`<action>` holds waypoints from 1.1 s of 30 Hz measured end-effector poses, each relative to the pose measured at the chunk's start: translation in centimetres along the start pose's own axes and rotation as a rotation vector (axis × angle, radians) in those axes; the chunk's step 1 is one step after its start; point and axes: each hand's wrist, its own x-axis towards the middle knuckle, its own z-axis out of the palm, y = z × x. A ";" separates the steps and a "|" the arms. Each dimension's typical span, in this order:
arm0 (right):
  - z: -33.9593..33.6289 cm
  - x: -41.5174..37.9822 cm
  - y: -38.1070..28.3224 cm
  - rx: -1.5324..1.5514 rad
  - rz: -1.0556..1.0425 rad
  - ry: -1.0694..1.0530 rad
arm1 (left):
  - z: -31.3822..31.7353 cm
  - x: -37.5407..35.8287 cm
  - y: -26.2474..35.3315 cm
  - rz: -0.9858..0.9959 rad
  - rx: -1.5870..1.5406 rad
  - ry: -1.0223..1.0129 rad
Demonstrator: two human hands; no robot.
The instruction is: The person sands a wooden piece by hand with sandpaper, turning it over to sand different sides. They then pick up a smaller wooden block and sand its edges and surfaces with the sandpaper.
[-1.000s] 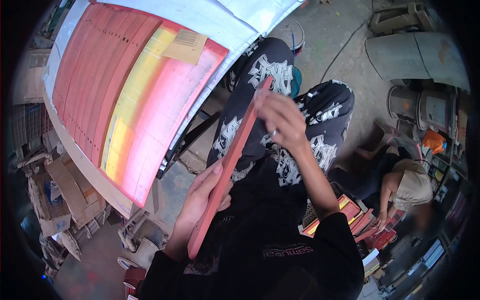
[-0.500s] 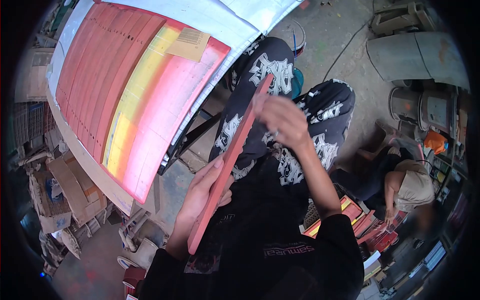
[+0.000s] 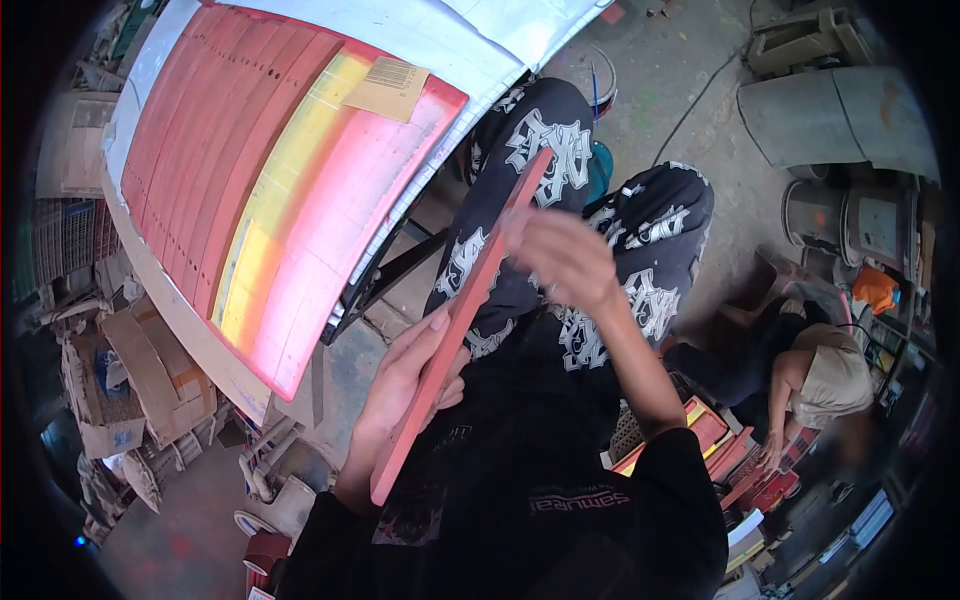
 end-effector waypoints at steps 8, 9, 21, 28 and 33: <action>-0.3 -0.2 1.2 -0.060 0.037 0.002 | 0.2 1.1 0.3 0.009 0.026 0.006; -0.2 -0.1 0.0 -0.033 0.020 -0.004 | 0.4 1.1 0.3 0.017 0.028 0.026; -0.4 1.2 -4.4 0.057 0.009 -0.137 | 0.8 2.2 0.1 0.047 0.061 0.055; -0.8 0.2 -1.3 -0.053 0.083 -0.075 | 1.0 2.5 0.2 0.041 0.053 -0.001; -1.2 0.9 -4.1 -0.001 -0.009 -0.192 | 0.8 3.1 0.1 0.054 0.088 0.037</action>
